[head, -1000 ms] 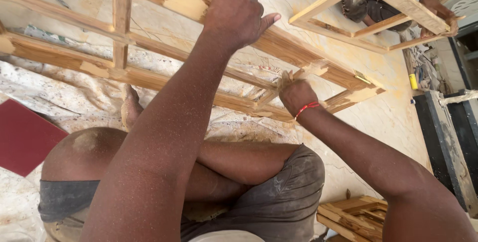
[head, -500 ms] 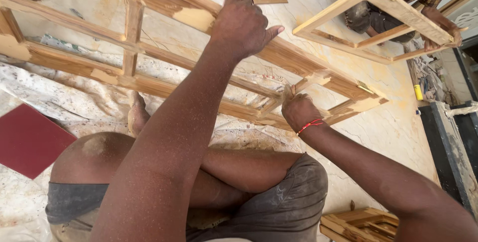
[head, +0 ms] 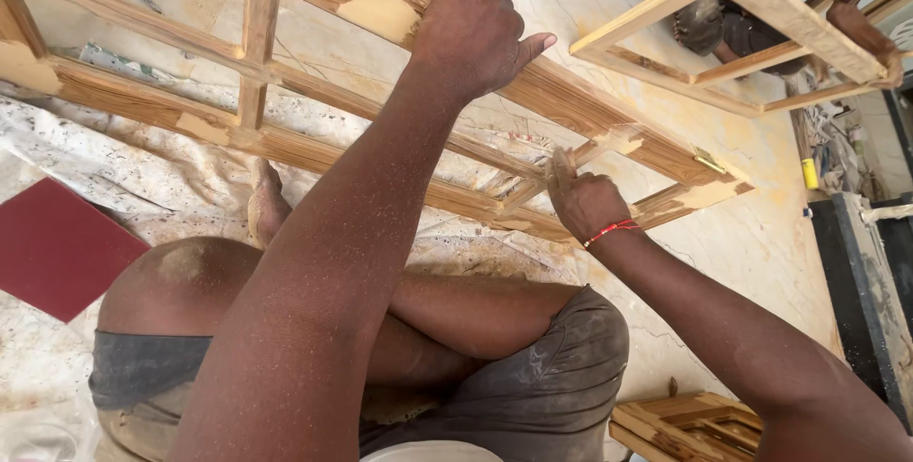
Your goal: The person sits cross-legged on the floor and sands a wooden window frame using a sanding block. They hold the frame steady with one hand while moving the sanding block back and forth across the surface.
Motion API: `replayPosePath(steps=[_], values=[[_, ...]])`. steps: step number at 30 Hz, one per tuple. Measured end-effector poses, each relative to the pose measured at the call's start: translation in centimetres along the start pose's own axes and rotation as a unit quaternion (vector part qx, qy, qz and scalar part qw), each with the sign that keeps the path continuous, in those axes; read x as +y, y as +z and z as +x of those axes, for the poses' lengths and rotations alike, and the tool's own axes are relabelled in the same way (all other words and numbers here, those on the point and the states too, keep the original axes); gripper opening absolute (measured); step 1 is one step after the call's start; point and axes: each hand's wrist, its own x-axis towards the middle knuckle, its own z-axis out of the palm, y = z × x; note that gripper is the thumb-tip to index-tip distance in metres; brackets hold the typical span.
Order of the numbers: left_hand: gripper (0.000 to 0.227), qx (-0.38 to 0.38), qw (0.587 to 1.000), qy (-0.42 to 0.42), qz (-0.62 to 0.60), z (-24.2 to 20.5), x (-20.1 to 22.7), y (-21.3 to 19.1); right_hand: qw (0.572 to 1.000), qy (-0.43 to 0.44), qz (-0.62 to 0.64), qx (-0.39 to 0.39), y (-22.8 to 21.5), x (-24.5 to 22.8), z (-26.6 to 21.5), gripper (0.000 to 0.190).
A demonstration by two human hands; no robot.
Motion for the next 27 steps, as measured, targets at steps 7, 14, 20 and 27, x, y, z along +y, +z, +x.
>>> replayPosePath(steps=[7, 14, 20, 27], values=[[0.081, 0.023, 0.999, 0.0, 0.049, 0.6, 0.2, 0.4, 0.995, 0.043, 0.089, -0.014, -0.9, 1.6, 0.3, 0.041], [0.084, -0.019, 0.999, -0.013, 0.04, 0.7, 0.0, 0.5, 0.995, 0.051, 0.066, -0.047, -4.9, 3.5, -1.2, 0.048], [0.084, -0.003, 0.999, -0.009, 0.051, 0.6, 0.2, 0.2, 0.984, 0.081, 0.149, -0.062, -5.0, 3.9, 0.4, 0.037], [0.084, -0.014, 0.999, -0.002, 0.049, 0.7, 0.2, 0.3, 0.986, 0.09, 0.14, -0.015, -4.0, 3.4, -0.5, 0.04]])
